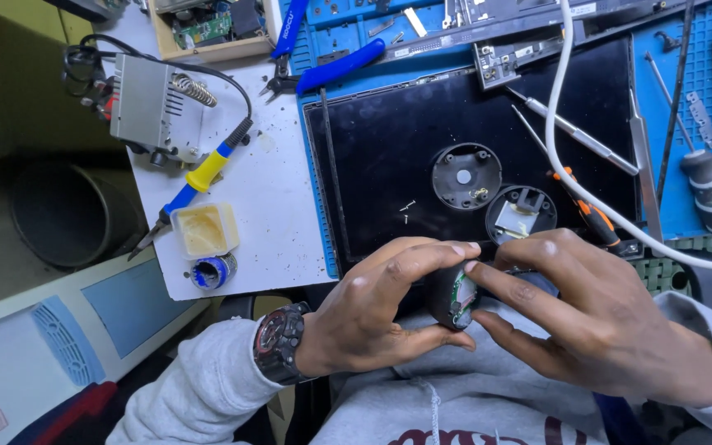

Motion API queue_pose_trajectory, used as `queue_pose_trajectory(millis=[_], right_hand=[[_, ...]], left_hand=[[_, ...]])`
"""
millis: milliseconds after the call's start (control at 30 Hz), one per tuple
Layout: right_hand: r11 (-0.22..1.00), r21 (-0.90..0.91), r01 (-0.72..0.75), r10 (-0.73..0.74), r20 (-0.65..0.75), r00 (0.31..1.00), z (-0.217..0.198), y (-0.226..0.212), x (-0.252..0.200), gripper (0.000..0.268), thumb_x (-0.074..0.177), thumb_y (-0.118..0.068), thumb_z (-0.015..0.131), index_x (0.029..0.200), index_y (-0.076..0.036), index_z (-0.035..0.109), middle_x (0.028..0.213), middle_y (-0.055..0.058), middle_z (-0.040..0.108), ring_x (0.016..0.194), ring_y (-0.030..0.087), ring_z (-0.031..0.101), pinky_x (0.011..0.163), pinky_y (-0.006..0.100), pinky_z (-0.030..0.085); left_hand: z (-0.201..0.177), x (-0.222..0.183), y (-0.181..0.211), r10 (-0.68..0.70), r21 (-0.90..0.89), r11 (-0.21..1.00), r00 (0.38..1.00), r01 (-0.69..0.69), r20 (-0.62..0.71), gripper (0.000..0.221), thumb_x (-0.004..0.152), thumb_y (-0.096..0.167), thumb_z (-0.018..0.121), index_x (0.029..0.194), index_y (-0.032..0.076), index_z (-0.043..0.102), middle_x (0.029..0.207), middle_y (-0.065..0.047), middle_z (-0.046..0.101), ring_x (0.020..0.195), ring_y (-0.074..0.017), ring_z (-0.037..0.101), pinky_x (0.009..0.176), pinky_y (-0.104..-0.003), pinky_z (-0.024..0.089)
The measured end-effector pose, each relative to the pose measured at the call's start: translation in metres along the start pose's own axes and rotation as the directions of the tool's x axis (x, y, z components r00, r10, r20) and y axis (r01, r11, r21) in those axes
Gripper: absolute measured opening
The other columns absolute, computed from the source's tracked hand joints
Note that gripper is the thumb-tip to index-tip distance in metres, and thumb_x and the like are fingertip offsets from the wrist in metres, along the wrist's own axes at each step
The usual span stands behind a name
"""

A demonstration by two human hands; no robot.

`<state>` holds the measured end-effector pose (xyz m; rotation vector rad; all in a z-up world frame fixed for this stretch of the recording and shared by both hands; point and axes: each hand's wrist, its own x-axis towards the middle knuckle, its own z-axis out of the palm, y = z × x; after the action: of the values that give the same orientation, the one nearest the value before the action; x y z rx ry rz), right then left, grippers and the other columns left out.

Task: Assembling a small circular electronic component by fitting plastic housing parts together with internal components and padding.

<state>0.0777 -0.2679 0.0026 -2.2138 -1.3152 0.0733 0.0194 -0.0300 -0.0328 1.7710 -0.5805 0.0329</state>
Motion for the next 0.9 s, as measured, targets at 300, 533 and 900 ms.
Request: queue_pose_trajectory(millis=[300,533,900], right_hand=[[0.999,-0.03,0.013,-0.013,0.026,1.0,-0.0002,0.0003,0.0027,0.039,0.094,-0.034,0.073,0.115,-0.002,0.066,0.104,0.015,0.061,0.079,0.031,0.062,0.066,0.038,0.054],[0.999,-0.012,0.04,-0.04,0.014,0.999,0.0004,0.002,0.0038,0.035,0.095,-0.031,0.072,0.109,0.0,0.066,0.102,0.016,0.062,0.081,0.03,0.064,0.07,0.039,0.056],[0.975,-0.139,0.174,-0.177,-0.005,0.984,0.0022,0.0044,0.0057,0.035,0.098,-0.031,0.069,0.11,0.001,0.068,0.103,0.015,0.065,0.086,0.03,0.066,0.066,0.038,0.053]], left_hand=[[0.0029,0.0028,0.0001,-0.011,-0.013,1.0,1.0,0.011,0.01,0.07,0.092,0.031,0.083,0.142,0.003,0.042,0.141,-0.019,0.062,0.13,-0.0363,0.07,0.115,-0.044,0.062],[0.0029,0.0033,0.0002,-0.026,-0.044,0.999,0.999,0.027,0.033,0.072,0.091,0.028,0.085,0.142,0.004,0.041,0.141,-0.02,0.062,0.129,-0.0366,0.07,0.116,-0.044,0.061],[0.0024,0.0036,0.0004,-0.021,-0.044,0.999,0.999,0.023,0.035,0.075,0.089,0.024,0.089,0.142,0.003,0.04,0.142,-0.021,0.061,0.131,-0.0381,0.07,0.117,-0.046,0.061]])
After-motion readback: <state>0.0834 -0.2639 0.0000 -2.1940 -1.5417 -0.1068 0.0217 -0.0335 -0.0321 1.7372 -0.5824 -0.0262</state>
